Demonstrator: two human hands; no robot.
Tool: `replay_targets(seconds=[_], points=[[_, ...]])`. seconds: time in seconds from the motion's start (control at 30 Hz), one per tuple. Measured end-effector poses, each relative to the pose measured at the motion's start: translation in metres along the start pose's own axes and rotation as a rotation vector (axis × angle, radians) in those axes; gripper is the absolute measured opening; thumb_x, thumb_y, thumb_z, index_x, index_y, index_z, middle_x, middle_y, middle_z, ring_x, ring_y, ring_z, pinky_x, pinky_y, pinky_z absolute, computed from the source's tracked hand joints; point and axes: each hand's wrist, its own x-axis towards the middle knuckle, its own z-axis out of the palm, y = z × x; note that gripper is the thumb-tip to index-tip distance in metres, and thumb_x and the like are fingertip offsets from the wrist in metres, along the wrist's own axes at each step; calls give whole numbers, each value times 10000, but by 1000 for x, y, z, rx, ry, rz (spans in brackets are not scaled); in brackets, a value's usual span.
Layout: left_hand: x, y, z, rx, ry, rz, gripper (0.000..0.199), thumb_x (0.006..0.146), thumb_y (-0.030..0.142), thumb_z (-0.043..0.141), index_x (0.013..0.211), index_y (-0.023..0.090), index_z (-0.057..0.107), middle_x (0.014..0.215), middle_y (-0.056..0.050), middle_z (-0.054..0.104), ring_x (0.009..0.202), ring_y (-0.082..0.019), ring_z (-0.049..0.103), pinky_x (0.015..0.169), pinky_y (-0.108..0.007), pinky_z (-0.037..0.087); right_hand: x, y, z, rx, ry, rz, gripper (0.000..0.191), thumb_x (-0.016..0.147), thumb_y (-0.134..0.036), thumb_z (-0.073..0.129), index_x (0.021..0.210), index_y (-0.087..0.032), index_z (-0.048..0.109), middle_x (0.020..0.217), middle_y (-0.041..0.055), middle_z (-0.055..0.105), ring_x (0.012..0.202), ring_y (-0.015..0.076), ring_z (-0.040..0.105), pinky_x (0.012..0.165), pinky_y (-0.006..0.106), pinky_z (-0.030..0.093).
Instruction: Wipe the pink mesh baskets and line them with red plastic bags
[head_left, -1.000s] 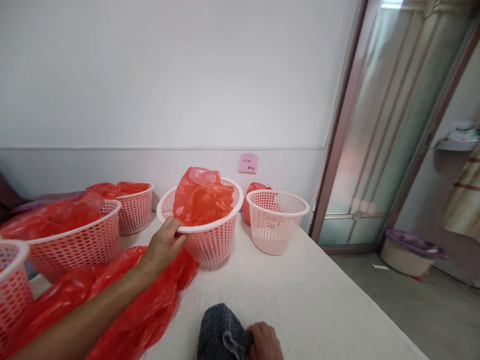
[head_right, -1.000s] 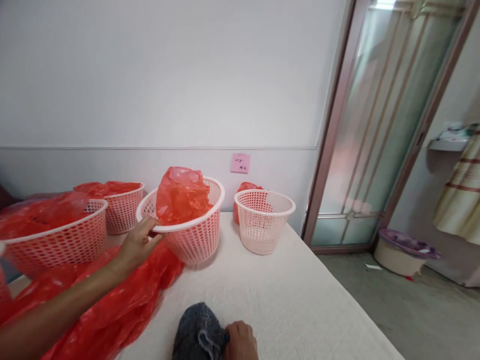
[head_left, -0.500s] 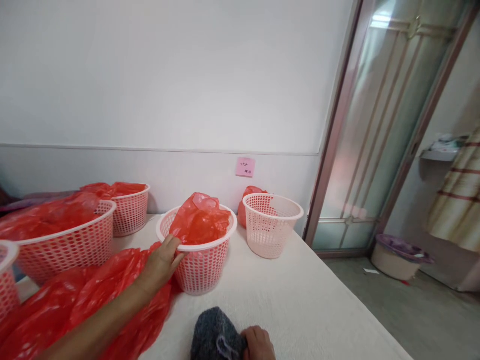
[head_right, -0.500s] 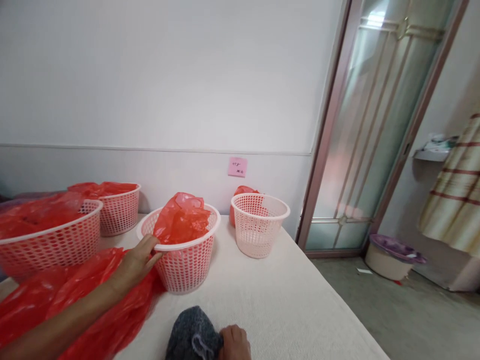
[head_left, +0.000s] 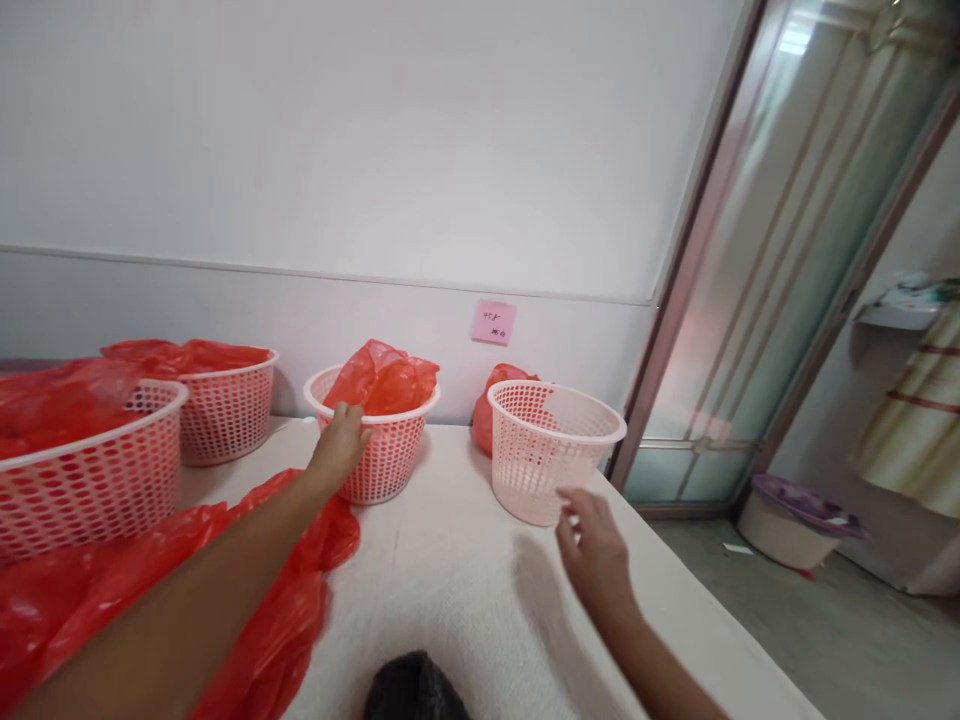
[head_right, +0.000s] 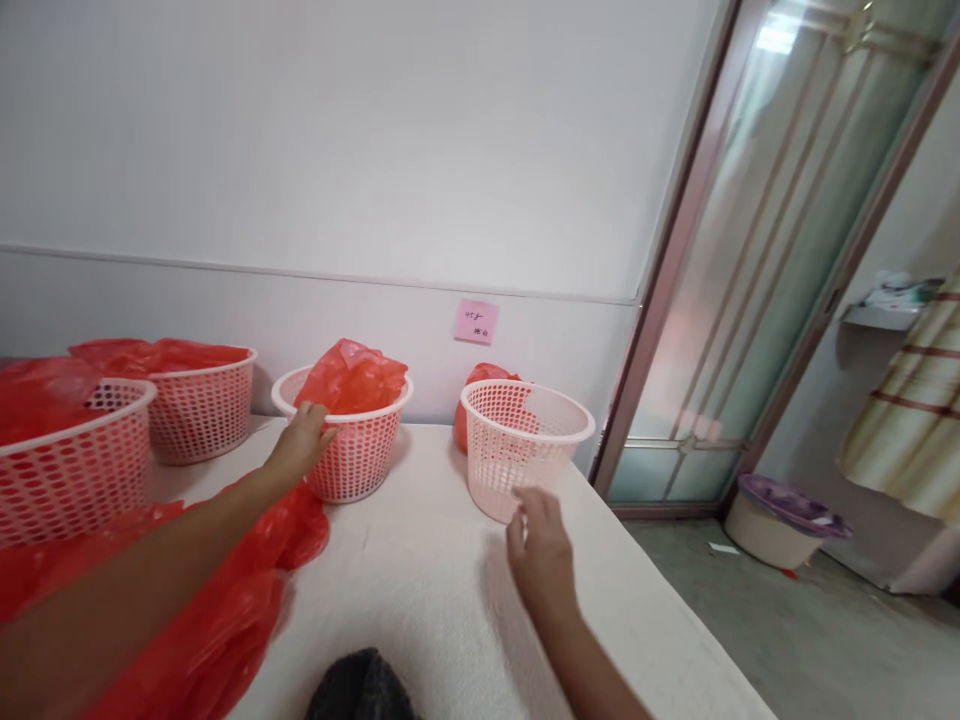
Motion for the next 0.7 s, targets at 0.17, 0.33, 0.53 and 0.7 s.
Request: replay_targets(seconds=[0.17, 0.33, 0.53, 0.7], points=[[20, -15, 16, -81, 45, -14, 366, 844, 207, 550, 1194, 132, 470, 1309, -157, 463, 1140, -265, 535, 935, -439, 471, 85, 17, -19, -356, -29, -52, 442, 882, -217, 421, 1316, -147, 463, 1297, 165, 487, 955, 243, 605, 868, 408, 489], [9, -8, 9, -168, 79, 8, 625, 798, 202, 579, 1368, 134, 332, 1512, -208, 232, 1409, -326, 280, 1089, -486, 371, 106, 30, -9, -471, -298, 63, 364, 893, -294, 467, 1220, -150, 538, 1160, 159, 547, 882, 262, 620, 742, 374, 478], [-103, 27, -16, -313, 59, 87, 487, 826, 251, 537, 1299, 185, 442, 1345, -134, 493, 1288, -259, 466, 1090, -471, 401, 91, 23, -11, -471, -255, 140, 183, 885, -263, 461, 935, -160, 604, 982, 109, 539, 805, 237, 604, 700, 341, 446], [-256, 35, -35, -473, -194, -5, 410, 828, 263, 548, 1235, 295, 574, 1246, -56, 648, 1155, -225, 605, 968, -372, 534, 45, 2, -28, -320, -208, 48, 133, 884, -257, 482, 927, -188, 587, 986, 60, 533, 896, 204, 591, 800, 320, 455]])
